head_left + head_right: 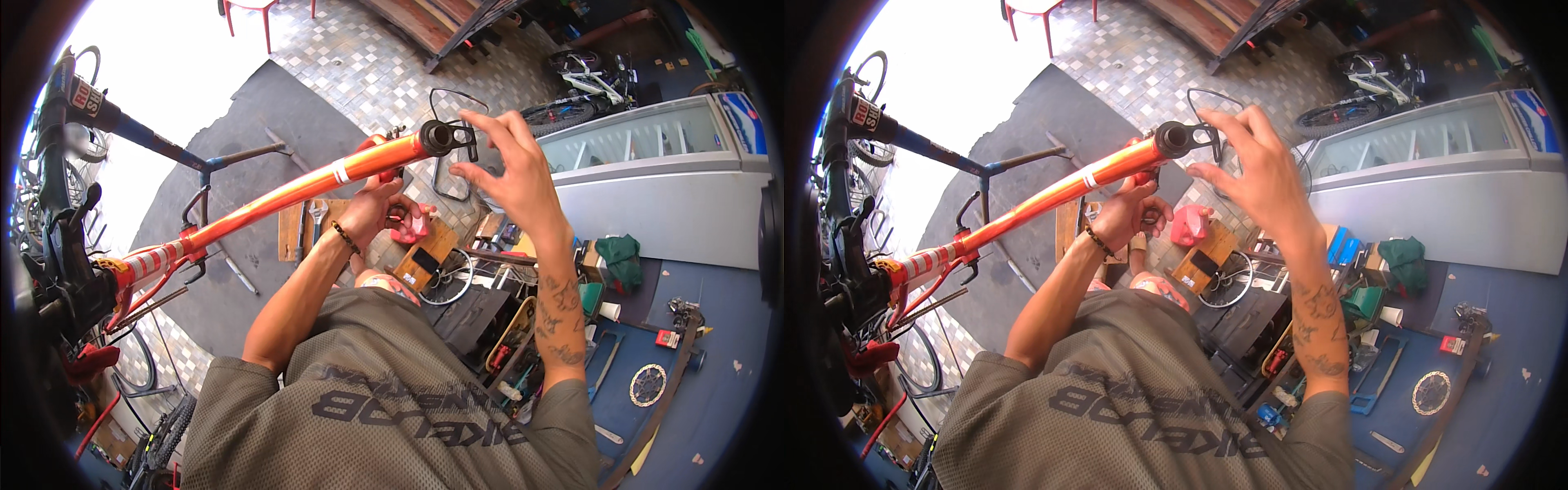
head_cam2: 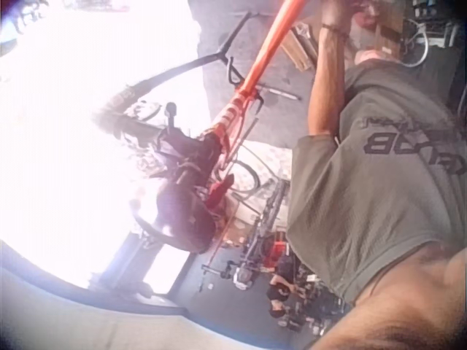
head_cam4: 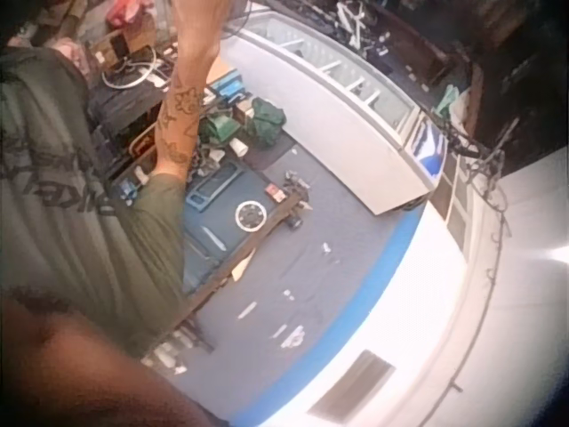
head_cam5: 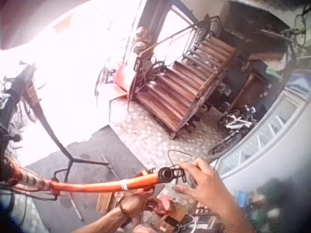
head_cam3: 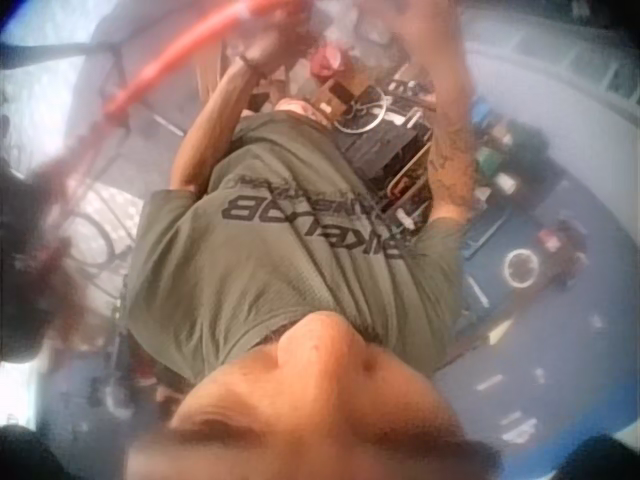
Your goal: The person uses a pipe wrench and a metal bar to loosen and remove a headset cup from the bicycle frame's head tube. They then insert a new headset cup into the head tube and use the wrench to tighten it in place.
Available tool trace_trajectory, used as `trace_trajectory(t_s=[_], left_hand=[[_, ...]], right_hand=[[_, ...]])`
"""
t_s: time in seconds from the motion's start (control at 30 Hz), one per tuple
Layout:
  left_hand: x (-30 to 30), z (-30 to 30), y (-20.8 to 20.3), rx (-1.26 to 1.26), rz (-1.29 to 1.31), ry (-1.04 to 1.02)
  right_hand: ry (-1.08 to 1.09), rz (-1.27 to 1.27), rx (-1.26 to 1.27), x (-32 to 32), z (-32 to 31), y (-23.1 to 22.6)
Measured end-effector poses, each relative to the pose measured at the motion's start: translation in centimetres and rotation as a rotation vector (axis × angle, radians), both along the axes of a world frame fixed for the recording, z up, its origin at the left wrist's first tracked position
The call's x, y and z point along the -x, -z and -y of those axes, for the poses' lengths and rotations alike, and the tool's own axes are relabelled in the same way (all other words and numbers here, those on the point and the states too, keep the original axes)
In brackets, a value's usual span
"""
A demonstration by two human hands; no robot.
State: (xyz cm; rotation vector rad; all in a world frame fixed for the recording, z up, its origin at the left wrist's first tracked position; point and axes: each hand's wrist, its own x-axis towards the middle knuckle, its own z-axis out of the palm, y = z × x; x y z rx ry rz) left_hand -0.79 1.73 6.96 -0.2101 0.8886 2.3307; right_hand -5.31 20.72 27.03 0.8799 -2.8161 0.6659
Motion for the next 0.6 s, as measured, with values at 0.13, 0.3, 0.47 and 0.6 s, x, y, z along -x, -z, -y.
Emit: trace_trajectory(t_s=[0.13,0.3,0.47,0.6], left_hand=[[0.1,-0.1,0.1,0.046,-0.001,-0.003],[0.0,-0.7,-0.2,0.151,0.005,-0.085],[0.2,-0.5,-0.2,0.8,-0.219,-0.035],[0.4,0.0,0.2,1.302,-0.601,-0.236]], right_hand=[[-0.115,0.073,-0.072,2.5,-0.2,0.1],[-0.179,0.017,-0.096,3.1,-1.0,0.8],[-0.003,0.11,0.149,2.8,-1.8,3.7],[0.201,0.794,0.62,2.2,-2.7,6.7]])
